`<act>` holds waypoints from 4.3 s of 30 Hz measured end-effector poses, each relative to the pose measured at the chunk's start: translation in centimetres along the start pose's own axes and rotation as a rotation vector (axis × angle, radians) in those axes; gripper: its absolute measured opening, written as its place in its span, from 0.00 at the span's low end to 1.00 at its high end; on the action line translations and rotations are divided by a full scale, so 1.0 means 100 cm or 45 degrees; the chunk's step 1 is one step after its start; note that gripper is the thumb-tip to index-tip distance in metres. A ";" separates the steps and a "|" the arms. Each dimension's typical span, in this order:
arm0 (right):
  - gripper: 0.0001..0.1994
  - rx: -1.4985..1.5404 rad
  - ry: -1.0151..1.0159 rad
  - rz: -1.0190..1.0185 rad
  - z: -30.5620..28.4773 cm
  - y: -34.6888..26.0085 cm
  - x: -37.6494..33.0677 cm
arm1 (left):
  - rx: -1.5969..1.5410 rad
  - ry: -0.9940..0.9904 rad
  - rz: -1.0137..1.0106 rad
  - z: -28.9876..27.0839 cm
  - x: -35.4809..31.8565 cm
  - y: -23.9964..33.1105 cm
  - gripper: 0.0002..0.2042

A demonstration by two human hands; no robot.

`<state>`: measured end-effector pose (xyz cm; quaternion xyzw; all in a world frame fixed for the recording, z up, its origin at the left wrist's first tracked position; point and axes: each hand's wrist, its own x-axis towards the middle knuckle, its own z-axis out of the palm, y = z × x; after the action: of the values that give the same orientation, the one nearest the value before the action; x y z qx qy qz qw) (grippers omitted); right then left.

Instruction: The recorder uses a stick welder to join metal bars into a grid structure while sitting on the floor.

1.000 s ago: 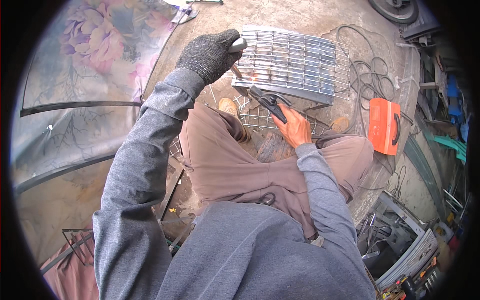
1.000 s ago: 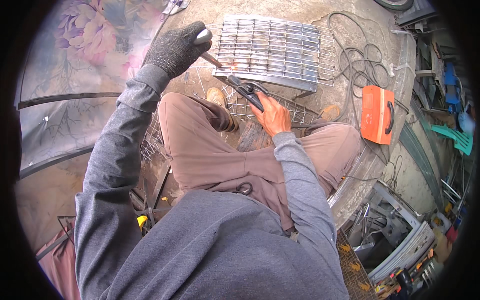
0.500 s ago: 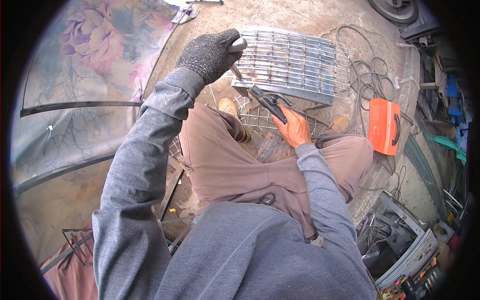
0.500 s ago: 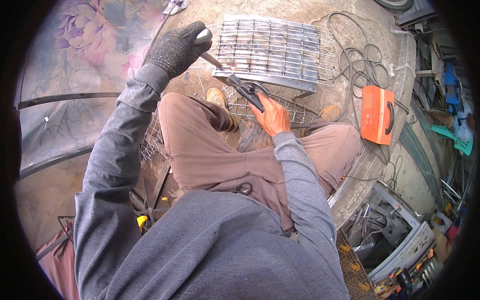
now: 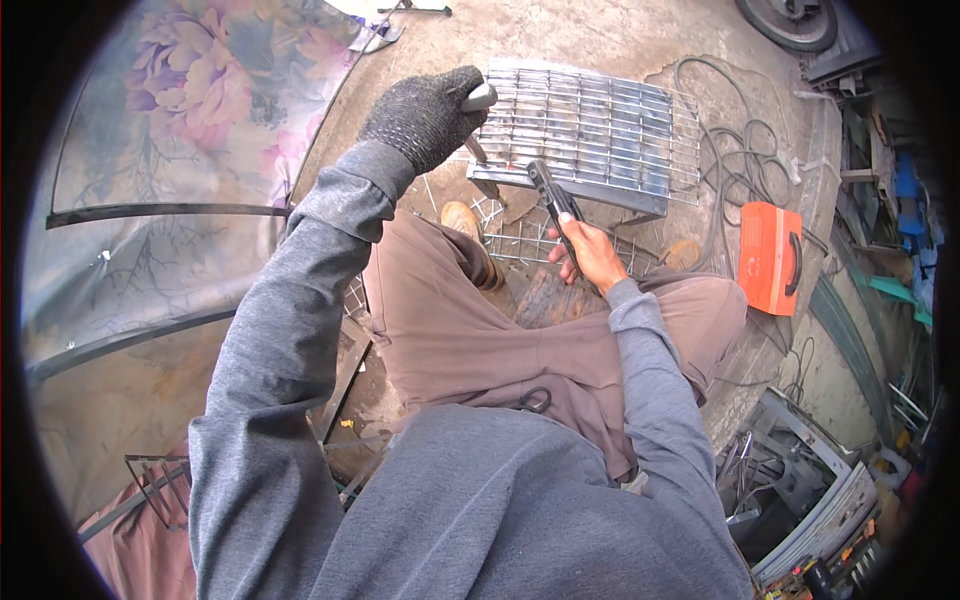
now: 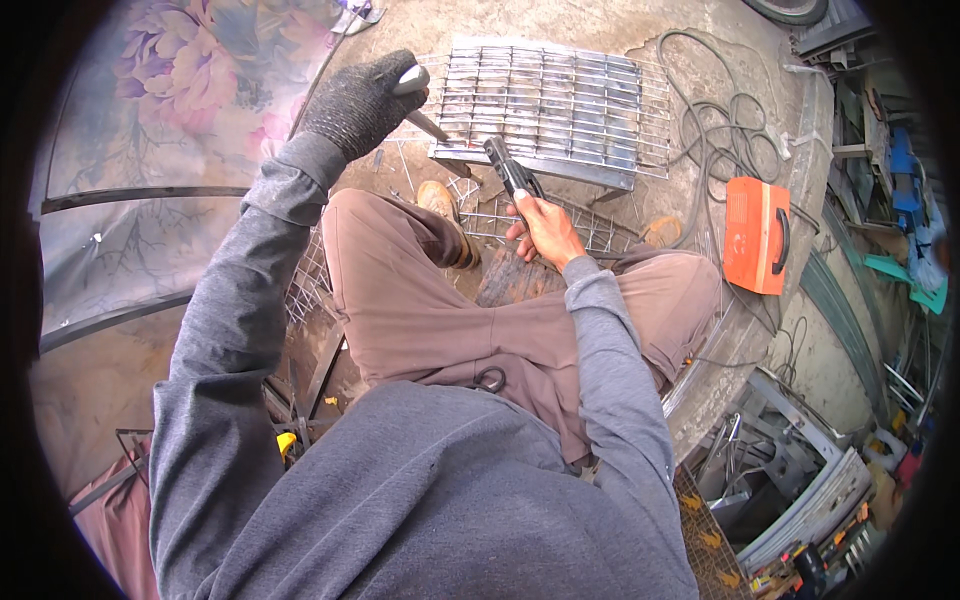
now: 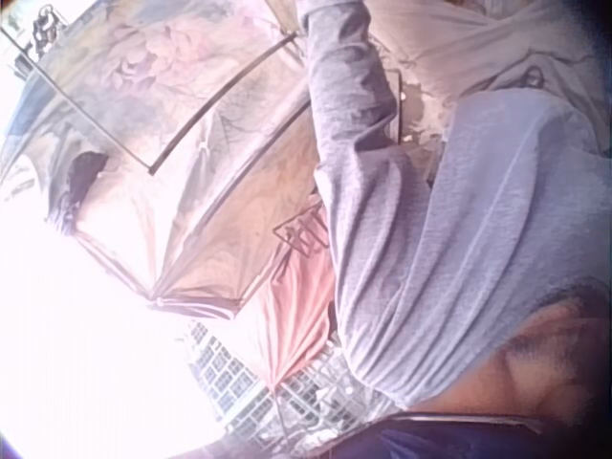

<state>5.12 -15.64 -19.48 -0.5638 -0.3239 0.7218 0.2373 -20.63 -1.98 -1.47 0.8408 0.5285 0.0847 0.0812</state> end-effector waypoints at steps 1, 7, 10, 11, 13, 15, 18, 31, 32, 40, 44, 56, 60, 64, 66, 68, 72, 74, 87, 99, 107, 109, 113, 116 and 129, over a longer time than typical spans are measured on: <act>0.25 -0.005 -0.004 0.018 0.000 -0.002 0.000 | 0.003 0.000 0.000 -0.001 0.000 0.001 0.11; 0.22 -1.369 0.680 -1.036 0.022 0.007 -0.011 | 0.000 0.001 0.051 0.001 0.002 -0.004 0.10; 0.20 -1.443 0.713 -0.969 0.025 0.007 -0.013 | -0.015 -0.059 -0.030 -0.006 0.001 0.000 0.10; 0.20 -1.398 0.724 -0.929 0.023 0.008 -0.011 | -0.043 -0.013 -0.008 -0.001 0.003 -0.001 0.11; 0.20 -1.307 0.665 -0.914 0.019 0.008 -0.012 | -0.055 -0.053 -0.035 -0.001 0.004 0.000 0.11; 0.20 -1.194 0.646 -0.936 0.018 0.004 -0.014 | -0.056 -0.051 -0.042 0.000 0.004 -0.002 0.11; 0.21 -1.158 0.591 -0.871 0.016 -0.001 -0.022 | -0.043 -0.036 0.002 0.007 0.007 -0.011 0.12; 0.21 -1.135 0.497 -0.800 0.024 -0.002 -0.029 | -0.006 -0.027 0.135 0.009 0.013 -0.020 0.15; 0.21 -1.133 0.495 -0.790 0.023 -0.003 -0.029 | -0.008 -0.032 0.134 0.009 0.012 -0.017 0.15; 0.20 -1.140 0.506 -0.777 0.019 -0.003 -0.032 | 0.016 -0.175 0.040 -0.006 0.020 0.003 0.17; 0.19 -1.106 0.499 -0.774 0.024 -0.007 -0.035 | -0.006 -0.171 0.044 -0.001 0.024 0.001 0.18; 0.20 -1.200 0.442 -1.000 0.034 -0.001 -0.021 | 0.022 -0.209 -0.044 -0.004 0.028 0.004 0.18; 0.20 -1.198 0.454 -1.006 0.036 -0.001 -0.017 | -0.012 -0.200 -0.015 0.000 0.029 0.000 0.17; 0.22 -1.226 0.452 -0.914 0.039 -0.006 -0.014 | 0.026 -0.152 0.036 0.007 0.034 -0.008 0.16; 0.21 -1.221 0.466 -0.931 0.042 -0.005 -0.012 | 0.013 -0.155 0.017 0.008 0.033 -0.011 0.16; 0.21 -1.217 0.484 -0.951 0.044 -0.006 -0.009 | 0.002 -0.154 -0.002 0.010 0.035 -0.016 0.16; 0.20 -1.182 0.474 -0.983 0.050 -0.007 -0.001 | 0.025 -0.113 0.020 0.008 0.035 -0.011 0.16; 0.19 -1.161 0.485 -1.016 0.052 -0.007 0.001 | 0.035 -0.109 0.015 0.006 0.035 -0.008 0.16; 0.20 -1.126 0.469 -0.926 0.050 -0.006 0.005 | 0.035 -0.099 -0.001 0.008 0.033 -0.011 0.15; 0.20 -1.144 0.464 -0.945 0.051 -0.007 0.006 | -0.007 -0.127 -0.043 0.005 0.030 -0.007 0.15; 0.20 -1.145 0.474 -0.958 0.050 -0.004 0.010 | 0.008 -0.090 -0.033 0.006 0.030 -0.007 0.15; 0.20 -1.160 0.462 -0.913 0.050 -0.004 0.010 | -0.007 -0.133 -0.054 0.005 0.030 -0.006 0.15; 0.20 -1.166 0.455 -0.896 0.050 -0.004 0.010 | -0.003 -0.142 -0.059 0.004 0.030 -0.005 0.15; 0.21 -1.131 0.454 -0.904 0.051 -0.006 0.010 | -0.005 -0.125 -0.070 0.005 0.029 -0.005 0.15; 0.27 -0.879 0.279 -0.415 0.049 -0.016 0.010 | 0.026 -0.134 -0.050 0.001 0.027 -0.004 0.15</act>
<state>0.06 -14.81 -18.21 -0.6254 -0.6055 0.4588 0.1783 -19.79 0.61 -1.50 0.8343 0.5407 0.0336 0.1020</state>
